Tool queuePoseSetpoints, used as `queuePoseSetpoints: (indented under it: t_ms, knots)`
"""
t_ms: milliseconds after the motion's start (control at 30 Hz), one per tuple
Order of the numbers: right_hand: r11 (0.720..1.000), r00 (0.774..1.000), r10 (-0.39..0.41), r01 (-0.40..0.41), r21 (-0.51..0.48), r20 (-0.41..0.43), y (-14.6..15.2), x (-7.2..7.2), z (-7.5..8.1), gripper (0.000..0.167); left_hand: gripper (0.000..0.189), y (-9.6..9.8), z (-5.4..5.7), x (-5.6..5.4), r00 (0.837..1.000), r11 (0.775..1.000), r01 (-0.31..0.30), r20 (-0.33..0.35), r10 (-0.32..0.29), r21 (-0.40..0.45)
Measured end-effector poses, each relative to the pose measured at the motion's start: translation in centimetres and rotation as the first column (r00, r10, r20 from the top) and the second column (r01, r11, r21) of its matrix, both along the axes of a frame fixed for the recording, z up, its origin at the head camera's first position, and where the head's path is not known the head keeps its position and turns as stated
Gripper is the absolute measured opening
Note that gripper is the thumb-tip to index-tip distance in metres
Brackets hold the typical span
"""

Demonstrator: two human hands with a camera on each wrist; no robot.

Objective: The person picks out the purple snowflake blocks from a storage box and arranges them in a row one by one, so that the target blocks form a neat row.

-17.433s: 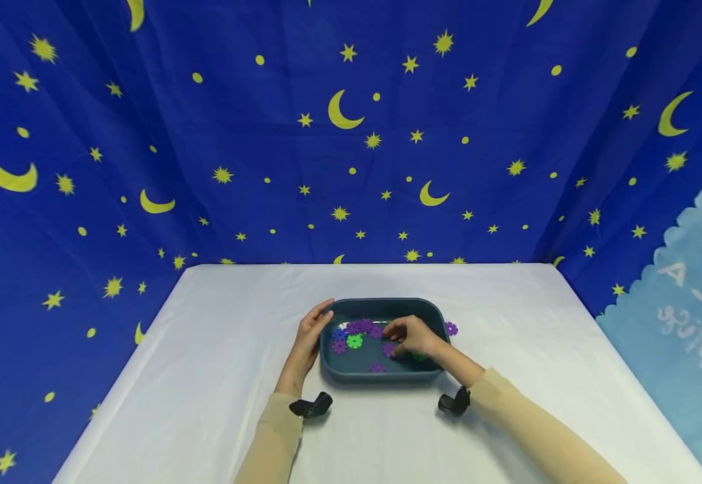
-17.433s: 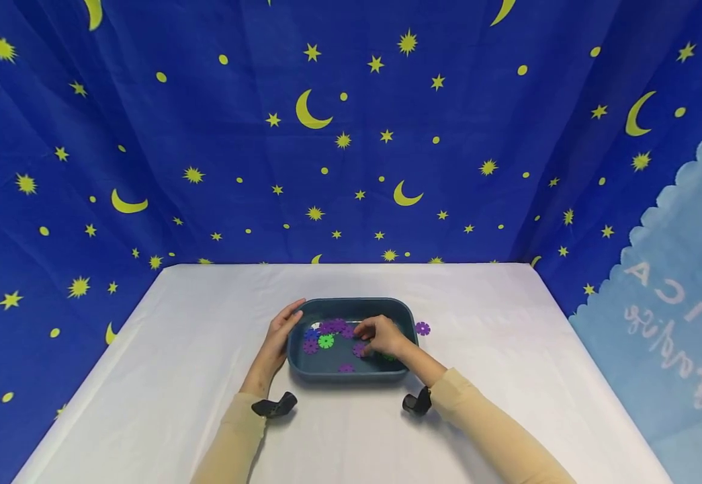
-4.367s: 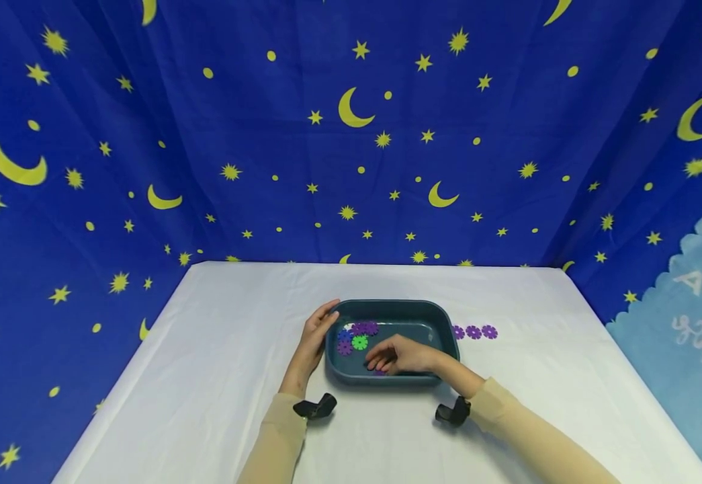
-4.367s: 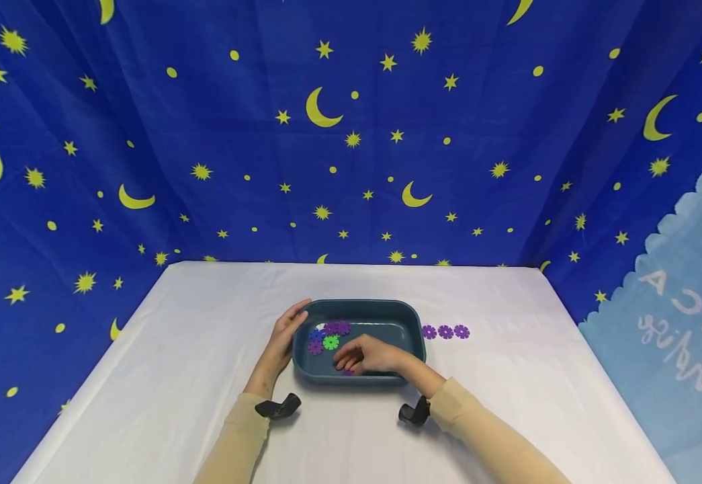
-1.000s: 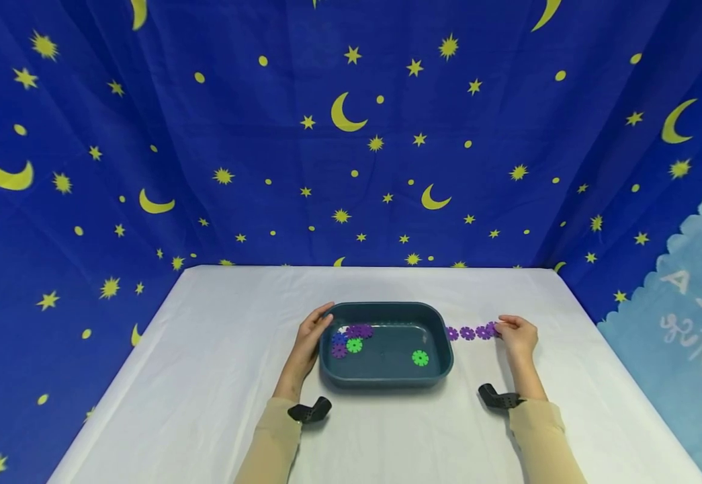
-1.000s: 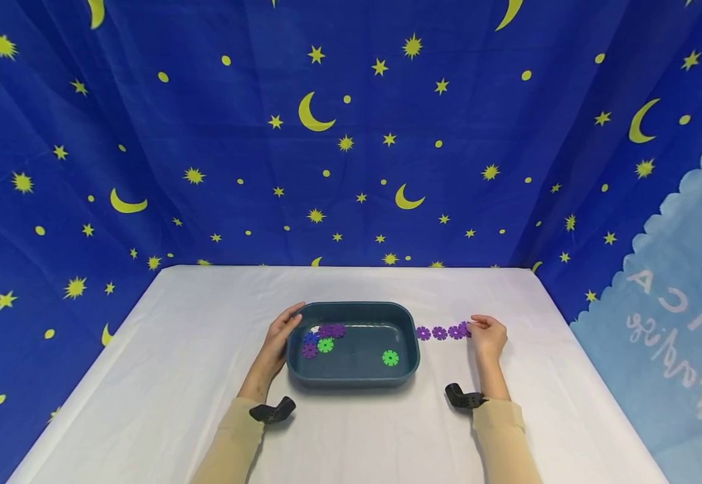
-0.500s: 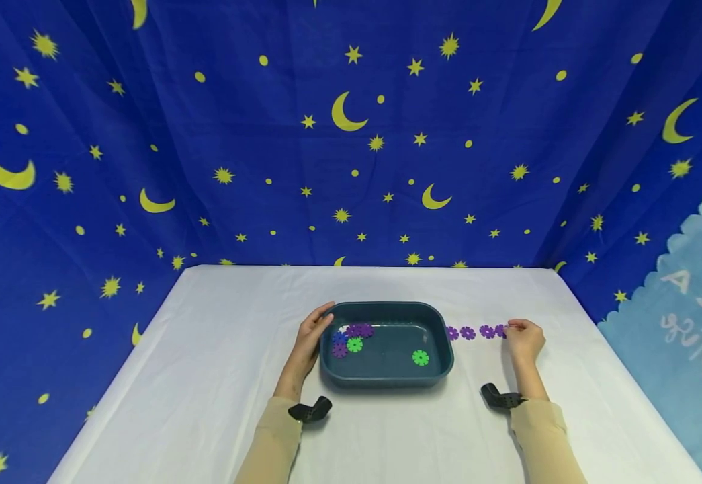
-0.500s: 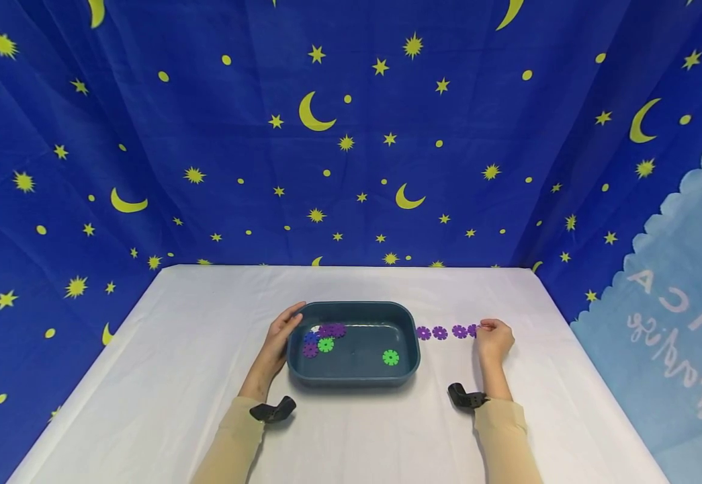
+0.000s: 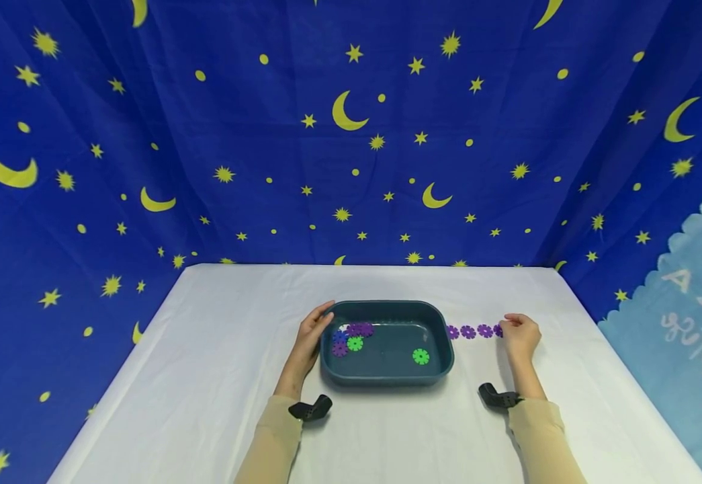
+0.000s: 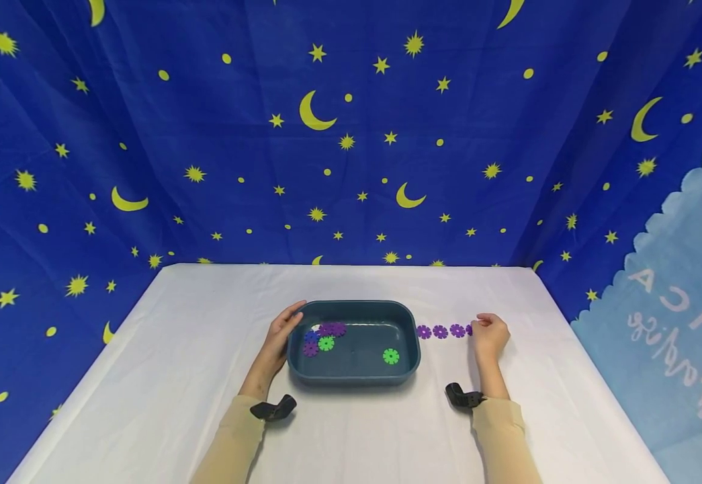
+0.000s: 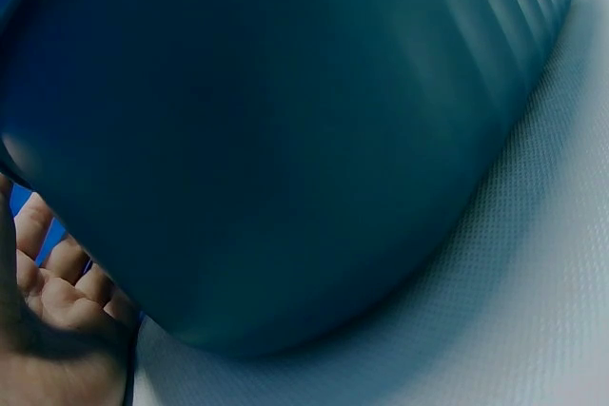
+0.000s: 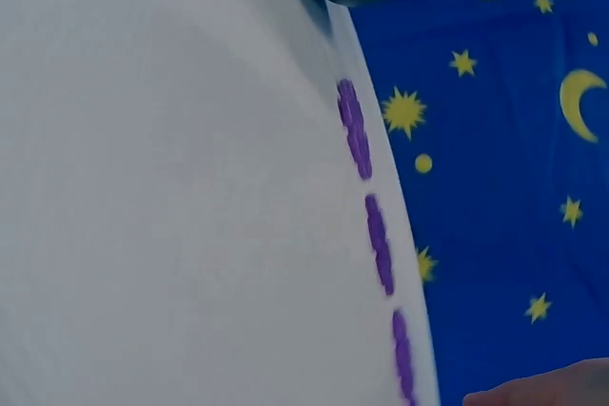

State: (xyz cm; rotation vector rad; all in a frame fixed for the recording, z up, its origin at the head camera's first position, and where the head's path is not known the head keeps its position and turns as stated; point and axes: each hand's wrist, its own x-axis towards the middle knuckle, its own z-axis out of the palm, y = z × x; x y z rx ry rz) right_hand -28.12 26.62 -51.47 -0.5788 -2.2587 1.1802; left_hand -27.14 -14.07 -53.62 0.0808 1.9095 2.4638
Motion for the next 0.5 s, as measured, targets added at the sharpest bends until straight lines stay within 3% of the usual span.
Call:
queuePoseSetpoints:
  t_ms: [300,500]
  knots:
    - [0.986,0.994,0.098,-0.103,-0.129,-0.044,-2.6,0.1,3.4,0.02,0.046,0.1,0.3,0.0,1.0,1.0,-0.008,0.014,0.008,0.008]
    - [0.943,0.972,0.218,-0.234,-0.237,-0.089,-5.4,0.6,5.8,0.022,0.044,-0.2,0.5,0.0,0.999,1.0,0.01,0.042,-0.01,-0.002]
